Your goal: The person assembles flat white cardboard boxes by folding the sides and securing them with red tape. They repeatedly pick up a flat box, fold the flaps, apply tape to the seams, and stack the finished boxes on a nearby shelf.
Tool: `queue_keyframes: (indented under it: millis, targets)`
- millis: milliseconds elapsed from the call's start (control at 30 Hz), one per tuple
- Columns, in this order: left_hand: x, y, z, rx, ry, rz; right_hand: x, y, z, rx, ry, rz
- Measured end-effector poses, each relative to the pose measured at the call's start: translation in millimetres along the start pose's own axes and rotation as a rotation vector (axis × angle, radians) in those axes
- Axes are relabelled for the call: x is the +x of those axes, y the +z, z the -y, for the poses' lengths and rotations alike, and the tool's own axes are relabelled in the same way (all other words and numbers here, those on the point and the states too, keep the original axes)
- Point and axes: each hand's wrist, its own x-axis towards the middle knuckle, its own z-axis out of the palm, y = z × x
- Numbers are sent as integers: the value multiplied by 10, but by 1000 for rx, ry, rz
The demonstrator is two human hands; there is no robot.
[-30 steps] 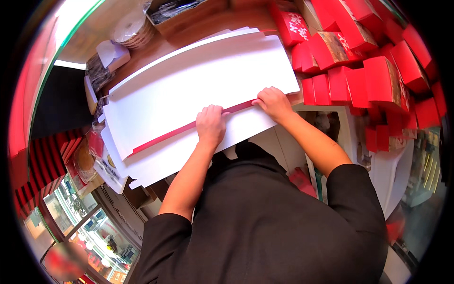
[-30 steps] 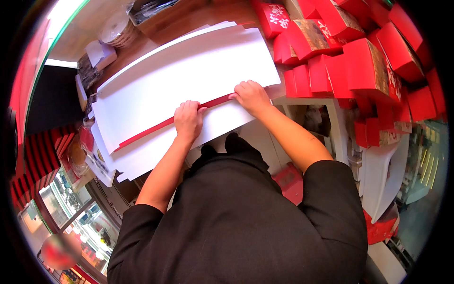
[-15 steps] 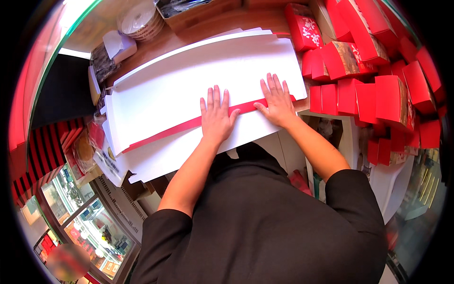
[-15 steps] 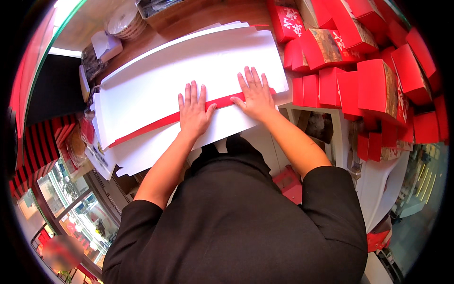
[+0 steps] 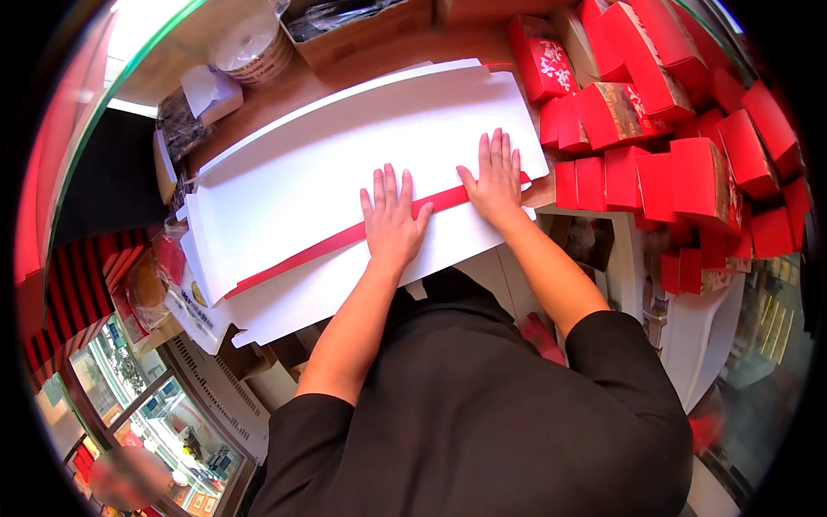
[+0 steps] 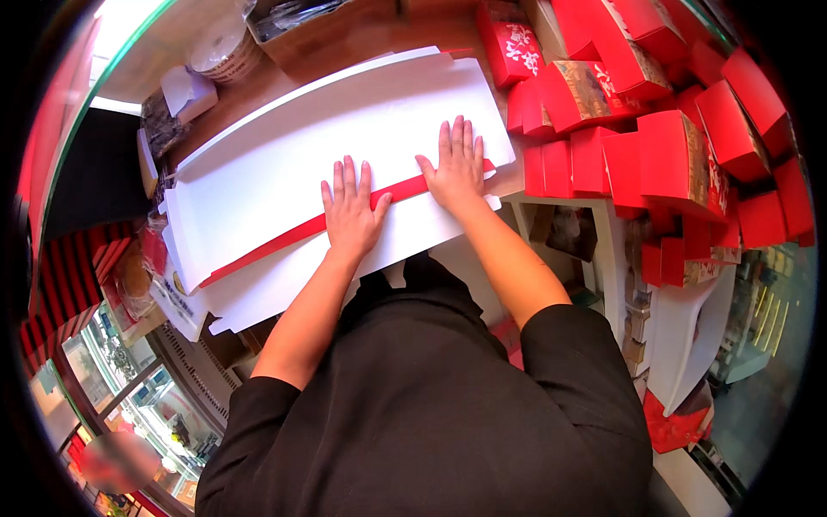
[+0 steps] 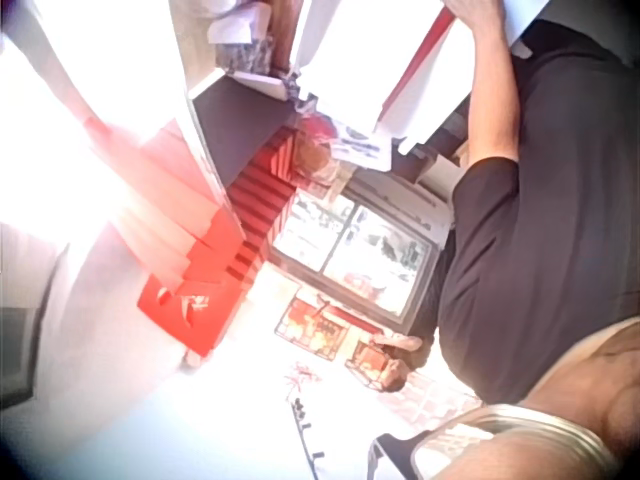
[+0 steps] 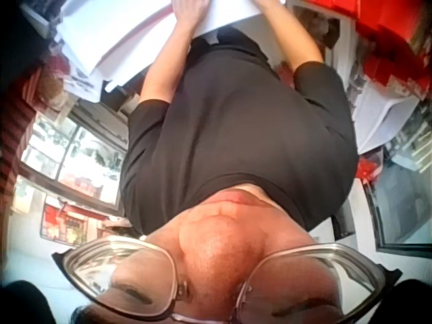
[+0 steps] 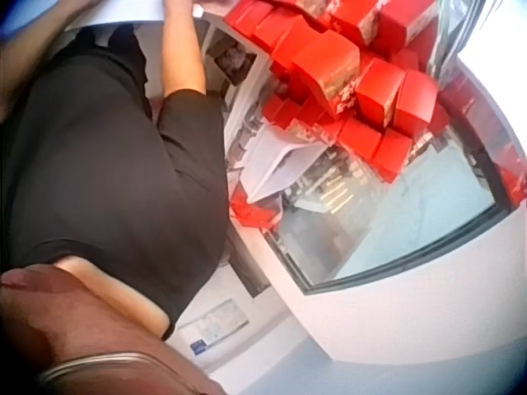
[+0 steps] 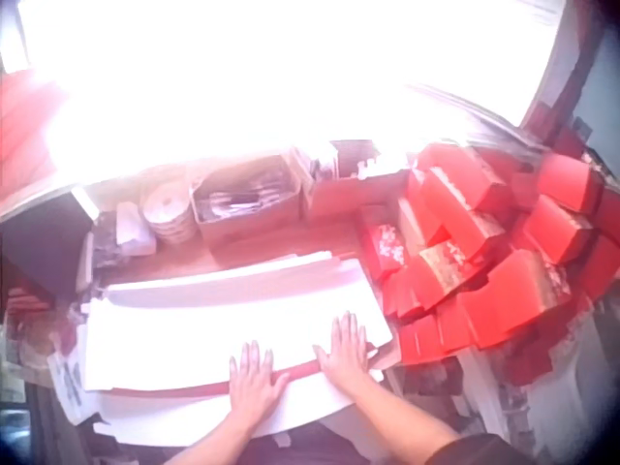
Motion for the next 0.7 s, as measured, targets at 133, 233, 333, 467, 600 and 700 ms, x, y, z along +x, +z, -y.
queue_keyframes:
  millis: [133, 233, 333, 467, 600, 700]
  targets:
    - [-15, -115, 13, -56, -26, 62, -5, 27, 98, -86, 29, -17]
    - [-66, -60, 133, -10, 10, 42, 7, 43, 63, -108, 13, -22]
    - [-234, -203, 510, -24, -66, 50, 4, 103, -47, -165, -45, -71]
    - [-468, -304, 983, -27, -128, -1, -7, 101, -68, -163, -47, -66]
    - [-565, -389, 1214, -68, -147, 19, 4, 148, -131, -194, -60, -58]
    - [-619, -357, 1304, -104, -108, -3, 9, 120, -121, -203, -61, -42]
